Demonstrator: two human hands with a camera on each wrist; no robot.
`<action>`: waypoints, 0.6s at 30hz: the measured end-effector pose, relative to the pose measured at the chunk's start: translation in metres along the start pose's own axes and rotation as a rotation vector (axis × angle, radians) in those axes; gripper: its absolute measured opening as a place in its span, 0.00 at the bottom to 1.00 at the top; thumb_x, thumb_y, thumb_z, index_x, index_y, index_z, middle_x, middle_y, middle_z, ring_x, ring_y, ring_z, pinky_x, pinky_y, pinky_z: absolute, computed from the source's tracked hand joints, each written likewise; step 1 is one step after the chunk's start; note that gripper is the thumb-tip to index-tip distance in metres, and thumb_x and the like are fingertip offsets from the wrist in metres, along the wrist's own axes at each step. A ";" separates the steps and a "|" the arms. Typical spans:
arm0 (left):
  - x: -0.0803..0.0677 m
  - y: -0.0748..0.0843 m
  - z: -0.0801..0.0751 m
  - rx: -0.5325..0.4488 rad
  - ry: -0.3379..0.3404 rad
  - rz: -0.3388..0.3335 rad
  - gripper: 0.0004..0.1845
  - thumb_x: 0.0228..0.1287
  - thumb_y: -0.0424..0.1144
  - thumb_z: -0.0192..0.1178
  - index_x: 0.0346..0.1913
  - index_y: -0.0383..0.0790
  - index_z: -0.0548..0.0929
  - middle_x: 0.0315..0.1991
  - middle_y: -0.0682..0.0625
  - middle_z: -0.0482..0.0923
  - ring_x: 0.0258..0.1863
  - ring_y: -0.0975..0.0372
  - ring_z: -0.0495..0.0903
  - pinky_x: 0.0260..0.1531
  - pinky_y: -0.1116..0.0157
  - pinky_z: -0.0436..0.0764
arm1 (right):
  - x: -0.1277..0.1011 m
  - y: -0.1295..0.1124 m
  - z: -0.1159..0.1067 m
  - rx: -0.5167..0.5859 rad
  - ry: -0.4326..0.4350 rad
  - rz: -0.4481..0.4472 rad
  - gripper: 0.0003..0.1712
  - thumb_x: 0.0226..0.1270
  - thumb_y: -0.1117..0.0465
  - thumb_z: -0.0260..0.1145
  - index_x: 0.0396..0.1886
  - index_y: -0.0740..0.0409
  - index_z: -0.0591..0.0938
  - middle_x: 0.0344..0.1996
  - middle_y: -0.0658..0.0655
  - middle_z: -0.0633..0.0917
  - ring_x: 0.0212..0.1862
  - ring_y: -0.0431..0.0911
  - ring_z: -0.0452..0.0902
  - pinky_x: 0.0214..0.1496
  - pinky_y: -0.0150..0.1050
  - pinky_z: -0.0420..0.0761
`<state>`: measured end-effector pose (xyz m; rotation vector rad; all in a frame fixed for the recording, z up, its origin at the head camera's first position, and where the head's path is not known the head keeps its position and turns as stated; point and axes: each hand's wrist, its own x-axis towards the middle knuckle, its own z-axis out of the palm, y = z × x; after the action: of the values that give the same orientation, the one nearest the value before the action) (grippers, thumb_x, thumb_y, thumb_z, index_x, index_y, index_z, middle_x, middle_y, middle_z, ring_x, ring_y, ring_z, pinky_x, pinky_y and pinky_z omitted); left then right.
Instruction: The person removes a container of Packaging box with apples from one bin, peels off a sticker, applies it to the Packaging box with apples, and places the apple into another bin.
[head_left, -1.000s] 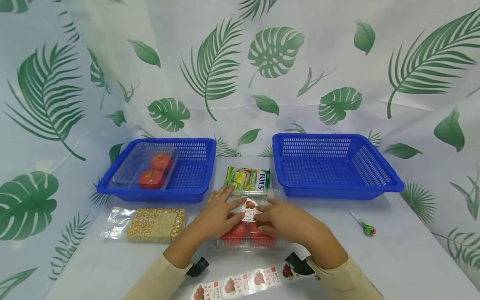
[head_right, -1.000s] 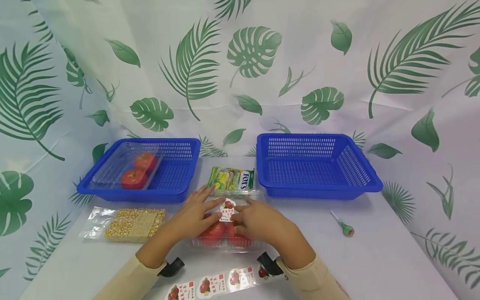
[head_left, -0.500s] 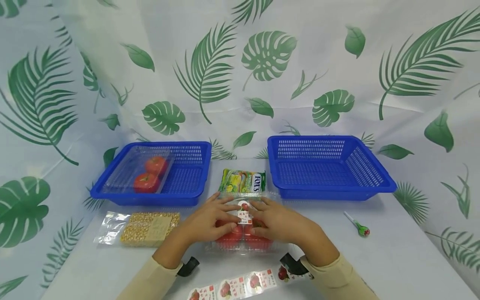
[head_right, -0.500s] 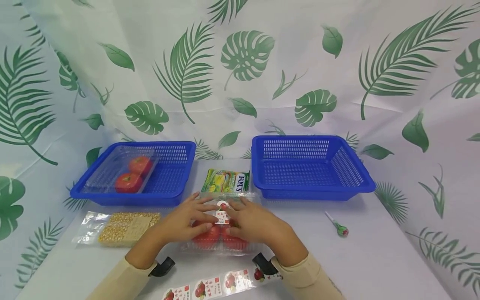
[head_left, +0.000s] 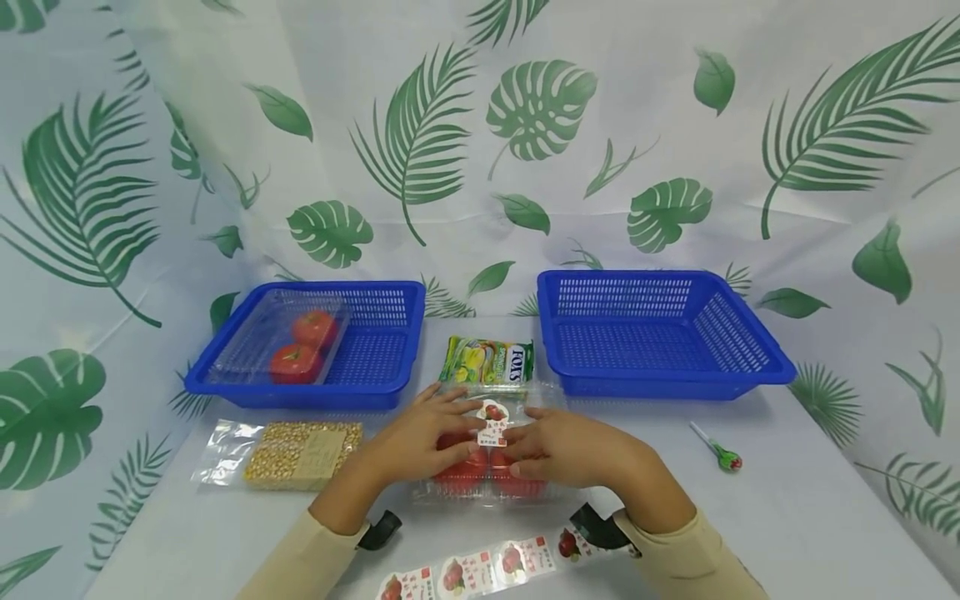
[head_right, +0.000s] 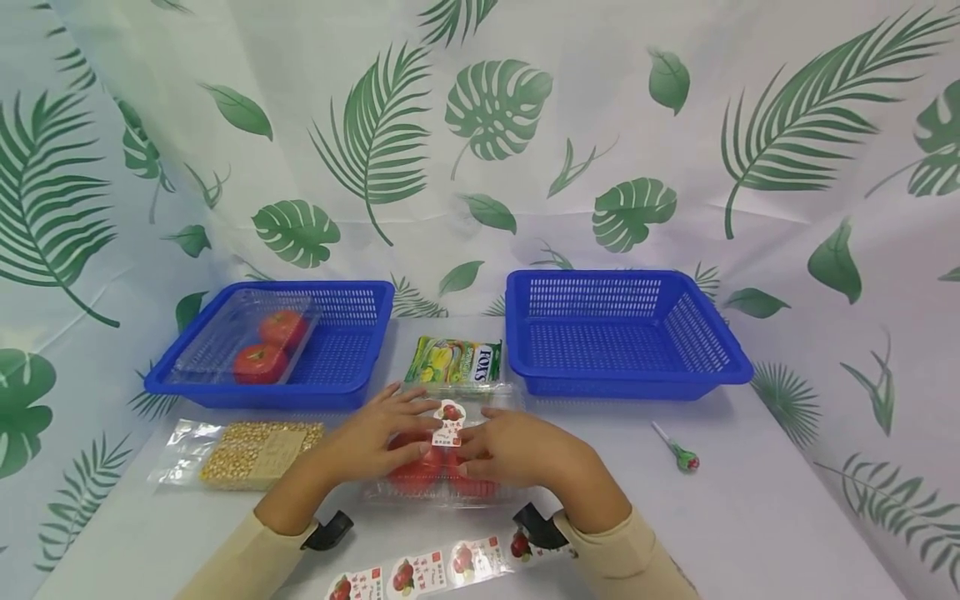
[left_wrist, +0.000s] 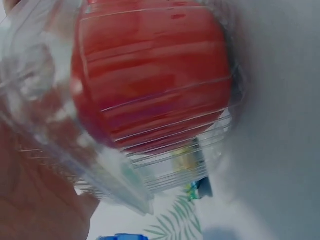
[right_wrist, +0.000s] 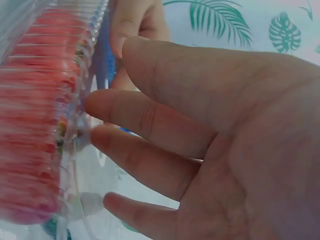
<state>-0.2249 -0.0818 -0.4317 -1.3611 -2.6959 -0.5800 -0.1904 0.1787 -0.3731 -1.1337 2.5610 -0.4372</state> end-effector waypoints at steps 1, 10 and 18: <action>0.000 0.000 -0.001 0.000 -0.005 0.008 0.22 0.71 0.58 0.50 0.59 0.55 0.82 0.68 0.54 0.67 0.72 0.52 0.55 0.70 0.44 0.42 | -0.001 0.000 -0.001 0.000 -0.001 -0.012 0.19 0.72 0.50 0.60 0.57 0.52 0.84 0.59 0.51 0.80 0.70 0.60 0.60 0.71 0.56 0.55; -0.004 -0.003 -0.008 -0.190 0.058 0.024 0.18 0.68 0.55 0.58 0.46 0.47 0.89 0.59 0.51 0.78 0.69 0.49 0.61 0.68 0.41 0.46 | -0.011 0.010 -0.010 0.015 0.208 0.146 0.26 0.70 0.47 0.62 0.62 0.55 0.79 0.60 0.54 0.78 0.65 0.54 0.69 0.64 0.55 0.68; -0.005 -0.014 -0.001 -0.158 0.190 -0.243 0.28 0.62 0.53 0.66 0.63 0.46 0.78 0.66 0.47 0.69 0.68 0.52 0.64 0.63 0.46 0.65 | -0.016 0.026 0.005 0.009 0.381 0.474 0.36 0.66 0.42 0.64 0.66 0.59 0.73 0.56 0.62 0.75 0.53 0.58 0.76 0.53 0.57 0.77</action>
<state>-0.2326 -0.0930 -0.4364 -0.9531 -2.7240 -0.9105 -0.1952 0.2066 -0.3849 -0.4333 3.0241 -0.5837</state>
